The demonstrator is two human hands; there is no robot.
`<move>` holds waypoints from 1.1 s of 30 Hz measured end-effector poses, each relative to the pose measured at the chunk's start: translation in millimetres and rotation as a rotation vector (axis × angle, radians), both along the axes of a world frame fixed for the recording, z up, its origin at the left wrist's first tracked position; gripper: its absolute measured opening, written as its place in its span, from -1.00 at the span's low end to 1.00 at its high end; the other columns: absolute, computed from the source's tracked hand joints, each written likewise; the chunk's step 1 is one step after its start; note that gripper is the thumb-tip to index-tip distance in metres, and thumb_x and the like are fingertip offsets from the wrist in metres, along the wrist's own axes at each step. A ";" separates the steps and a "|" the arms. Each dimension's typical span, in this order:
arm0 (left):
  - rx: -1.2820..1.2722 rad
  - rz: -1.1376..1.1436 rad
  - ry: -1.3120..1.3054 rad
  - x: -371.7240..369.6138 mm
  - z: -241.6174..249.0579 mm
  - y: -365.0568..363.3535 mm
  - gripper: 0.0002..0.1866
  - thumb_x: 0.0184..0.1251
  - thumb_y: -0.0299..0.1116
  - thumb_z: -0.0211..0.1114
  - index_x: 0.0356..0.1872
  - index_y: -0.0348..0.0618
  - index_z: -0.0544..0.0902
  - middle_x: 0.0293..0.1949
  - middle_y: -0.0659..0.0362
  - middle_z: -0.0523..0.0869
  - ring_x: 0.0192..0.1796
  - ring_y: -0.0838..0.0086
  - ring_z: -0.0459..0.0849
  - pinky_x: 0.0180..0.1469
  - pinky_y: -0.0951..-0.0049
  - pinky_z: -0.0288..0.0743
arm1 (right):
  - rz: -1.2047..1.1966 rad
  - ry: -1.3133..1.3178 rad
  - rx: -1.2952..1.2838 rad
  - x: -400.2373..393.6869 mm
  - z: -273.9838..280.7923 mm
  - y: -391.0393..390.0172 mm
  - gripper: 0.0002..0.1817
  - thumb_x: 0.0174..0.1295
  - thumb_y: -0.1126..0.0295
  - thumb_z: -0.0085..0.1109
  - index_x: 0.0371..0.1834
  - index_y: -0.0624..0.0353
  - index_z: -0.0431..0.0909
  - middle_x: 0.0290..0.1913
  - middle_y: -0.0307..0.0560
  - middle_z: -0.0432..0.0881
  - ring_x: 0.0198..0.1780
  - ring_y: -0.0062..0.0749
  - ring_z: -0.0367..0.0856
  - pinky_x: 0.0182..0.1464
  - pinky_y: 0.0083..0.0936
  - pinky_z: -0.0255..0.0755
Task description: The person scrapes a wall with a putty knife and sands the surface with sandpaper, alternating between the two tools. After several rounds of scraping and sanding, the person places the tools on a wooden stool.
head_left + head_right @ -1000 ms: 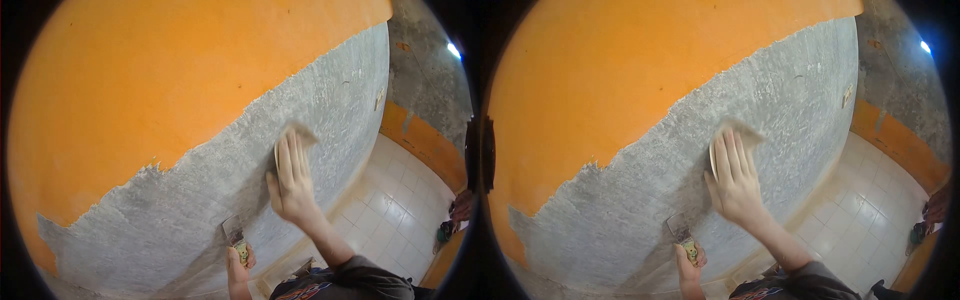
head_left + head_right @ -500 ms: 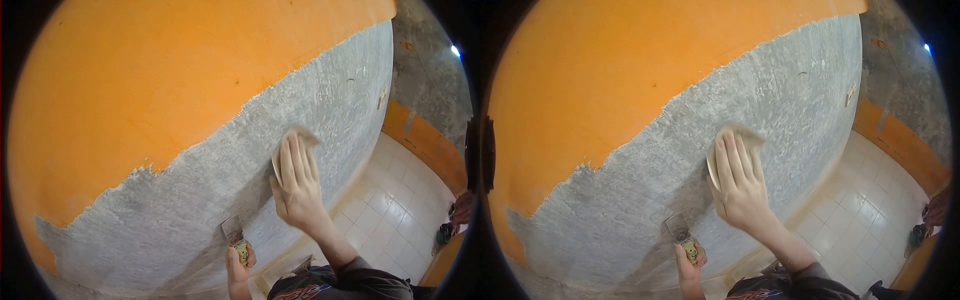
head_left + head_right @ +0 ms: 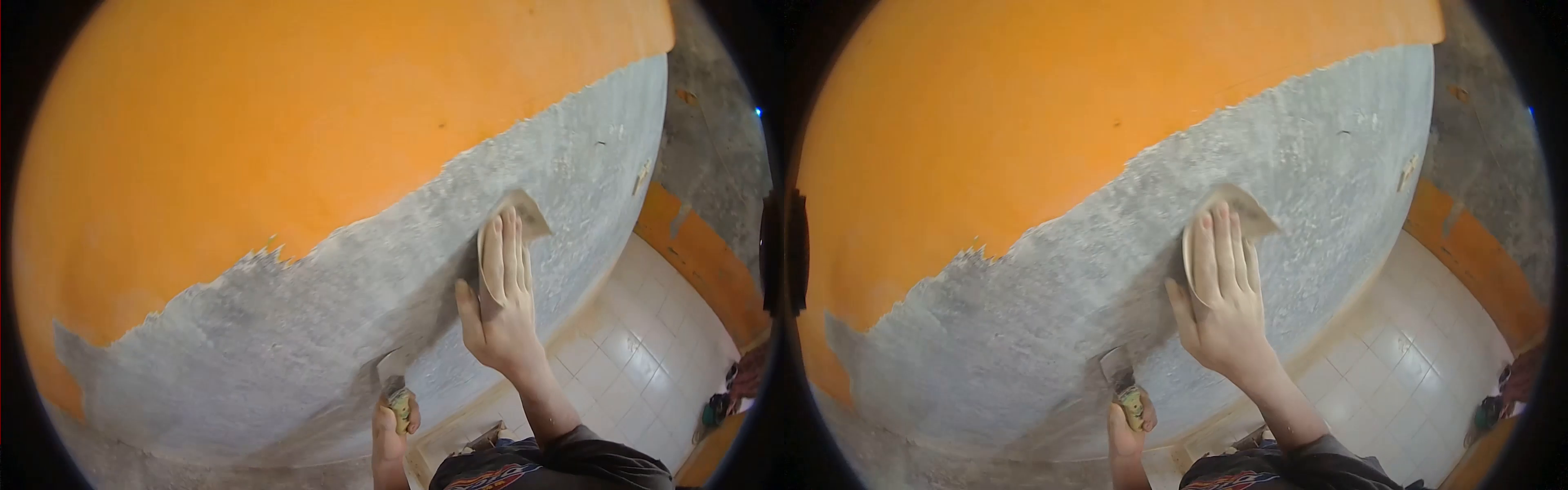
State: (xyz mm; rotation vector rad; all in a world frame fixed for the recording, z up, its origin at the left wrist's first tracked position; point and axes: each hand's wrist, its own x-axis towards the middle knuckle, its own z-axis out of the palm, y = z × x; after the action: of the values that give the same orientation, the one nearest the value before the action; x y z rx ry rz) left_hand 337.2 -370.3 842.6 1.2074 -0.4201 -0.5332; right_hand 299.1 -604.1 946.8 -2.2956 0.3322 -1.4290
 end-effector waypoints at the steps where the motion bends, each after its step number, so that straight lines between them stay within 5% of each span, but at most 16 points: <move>1: -0.010 -0.013 -0.051 -3.6 2.7 0.0 -0.47 0.45 0.16 -0.05 -0.18 -0.22 0.44 -0.60 0.27 0.41 -0.58 0.61 0.33 -0.52 0.57 0.19 | 0.049 0.029 0.019 -0.3 -13.5 6.3 -0.22 0.25 0.33 0.09 0.45 0.46 -0.03 0.46 0.44 -0.03 0.49 0.32 -0.08 0.42 0.13 -0.11; 6: 0.192 0.185 -0.216 -28.1 10.9 7.1 -0.63 0.47 -0.12 0.10 -0.07 -0.29 0.46 -0.38 0.22 0.51 -0.41 0.60 0.42 -0.36 0.53 0.32 | 0.112 0.039 0.038 15.8 -91.4 37.5 -0.17 0.22 0.27 0.12 0.44 0.51 -0.06 0.46 0.50 -0.06 0.49 0.42 -0.17 0.41 0.23 -0.24; 11: 0.046 0.241 -0.131 -26.8 -14.9 28.2 -0.56 0.53 -0.08 -0.05 0.00 -0.35 0.46 -0.27 0.16 0.56 -0.30 0.52 0.54 -0.26 0.50 0.42 | 0.158 -0.041 -0.101 19.1 -16.6 35.0 -0.13 0.20 0.24 0.15 0.44 0.50 -0.06 0.47 0.49 -0.09 0.50 0.43 -0.24 0.39 0.31 -0.34; 15: 0.068 0.375 -0.079 -29.0 -28.5 36.4 -0.53 0.53 -0.03 -0.09 0.02 -0.32 0.47 -0.20 0.13 0.60 -0.20 0.43 0.63 -0.20 0.46 0.48 | 0.263 0.118 -0.259 22.5 5.0 75.6 -0.25 0.16 0.24 0.17 0.35 0.45 0.16 0.36 0.45 0.15 0.37 0.35 0.09 0.31 0.26 -0.11; 18: 0.088 0.448 -0.035 -36.1 -33.3 42.8 -0.55 0.54 -0.04 -0.09 0.01 -0.27 0.48 -0.14 0.13 0.61 -0.11 0.39 0.66 -0.12 0.42 0.50 | 0.517 0.224 -0.388 11.7 -59.9 114.3 -0.37 0.12 0.24 0.18 0.21 0.42 0.34 0.18 0.37 0.33 0.18 0.21 0.30 0.19 0.17 0.07; 21: 0.126 0.506 -0.028 -40.7 -36.1 53.4 -0.56 0.54 -0.04 -0.10 0.00 -0.25 0.49 -0.11 0.13 0.61 -0.11 0.39 0.66 -0.09 0.40 0.50 | 0.504 0.224 -0.254 10.3 -94.2 126.5 -0.34 0.12 0.26 0.18 0.24 0.46 0.29 0.21 0.41 0.29 0.20 0.26 0.27 0.19 0.19 0.06; 24: 0.116 0.534 -0.001 -42.5 -35.2 65.3 -0.57 0.55 -0.05 -0.12 -0.01 -0.24 0.49 -0.12 0.14 0.62 -0.11 0.37 0.66 -0.05 0.40 0.48 | 0.367 0.118 -0.259 25.3 -37.5 117.4 -0.30 0.15 0.26 0.16 0.27 0.53 0.21 0.26 0.54 0.20 0.27 0.40 0.18 0.25 0.25 0.00; 27: 0.097 0.533 0.005 -41.8 -24.0 77.5 -0.54 0.55 -0.01 -0.18 -0.01 -0.26 0.44 -0.19 0.06 0.60 -0.17 0.30 0.66 -0.13 0.31 0.54 | 0.257 -0.116 -0.255 39.4 7.0 106.2 -0.25 0.17 0.24 0.15 0.29 0.60 0.14 0.32 0.66 0.08 0.34 0.55 0.03 0.29 0.35 -0.14; 30: -0.050 0.614 0.071 -39.3 -14.9 97.4 -0.53 0.54 0.03 -0.17 -0.12 -0.23 0.45 -0.40 0.12 0.57 -0.43 0.41 0.60 -0.34 0.39 0.51 | 0.179 -0.021 -0.340 48.1 -11.0 121.9 -0.24 0.19 0.24 0.12 0.30 0.63 0.11 0.33 0.71 0.04 0.37 0.63 -0.04 0.29 0.42 -0.22; 33: -0.049 0.564 0.118 -34.3 -6.6 113.3 -0.48 0.51 0.12 -0.16 -0.27 -0.18 0.45 -0.66 0.27 0.39 -0.71 0.63 0.28 -0.69 0.59 0.16 | 0.261 0.095 -0.317 50.2 -79.8 161.0 -0.19 0.15 0.15 0.16 0.24 0.67 0.13 0.26 0.74 0.13 0.30 0.64 0.08 0.25 0.48 -0.19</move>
State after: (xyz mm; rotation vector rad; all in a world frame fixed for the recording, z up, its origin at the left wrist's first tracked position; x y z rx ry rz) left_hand 302.9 -257.0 836.1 1.1757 0.0170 -0.1042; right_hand 349.3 -443.2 867.0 -2.5467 -0.1771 -1.3195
